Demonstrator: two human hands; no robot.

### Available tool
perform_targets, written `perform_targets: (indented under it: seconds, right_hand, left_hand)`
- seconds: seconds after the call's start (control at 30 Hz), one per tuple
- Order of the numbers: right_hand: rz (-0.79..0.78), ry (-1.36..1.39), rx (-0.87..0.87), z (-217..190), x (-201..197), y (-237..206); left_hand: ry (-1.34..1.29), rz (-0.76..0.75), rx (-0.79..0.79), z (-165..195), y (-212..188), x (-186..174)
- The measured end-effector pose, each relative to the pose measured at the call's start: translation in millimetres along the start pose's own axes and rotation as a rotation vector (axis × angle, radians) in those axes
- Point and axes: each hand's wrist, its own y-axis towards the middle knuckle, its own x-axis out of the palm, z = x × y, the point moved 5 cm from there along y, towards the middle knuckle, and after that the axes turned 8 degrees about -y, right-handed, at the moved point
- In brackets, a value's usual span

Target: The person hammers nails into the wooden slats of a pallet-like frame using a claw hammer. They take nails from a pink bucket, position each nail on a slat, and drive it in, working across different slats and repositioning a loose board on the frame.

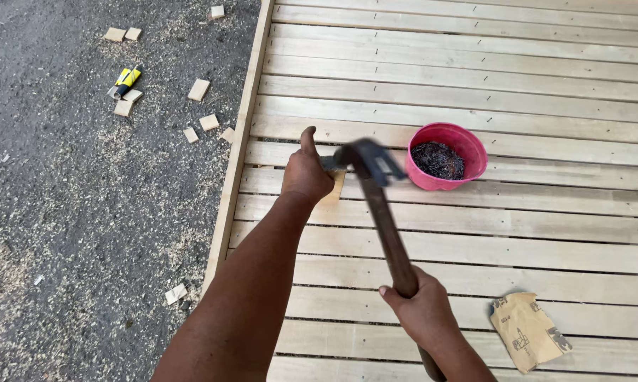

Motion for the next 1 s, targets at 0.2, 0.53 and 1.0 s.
perform_targets:
  seconds: [0.2, 0.53, 1.0]
  right_hand:
    - [0.0, -0.08, 0.014, 2, -1, 1]
    - [0.1, -0.035, 0.078, 35, 5, 23]
    - [-0.03, 0.029, 0.379, 152, 66, 104]
  left_hand:
    - [0.01, 0.036, 0.043, 2, -4, -2]
    - [0.086, 0.1, 0.194, 0, 10, 6]
    - [0.032, -0.02, -0.036, -16, 30, 12]
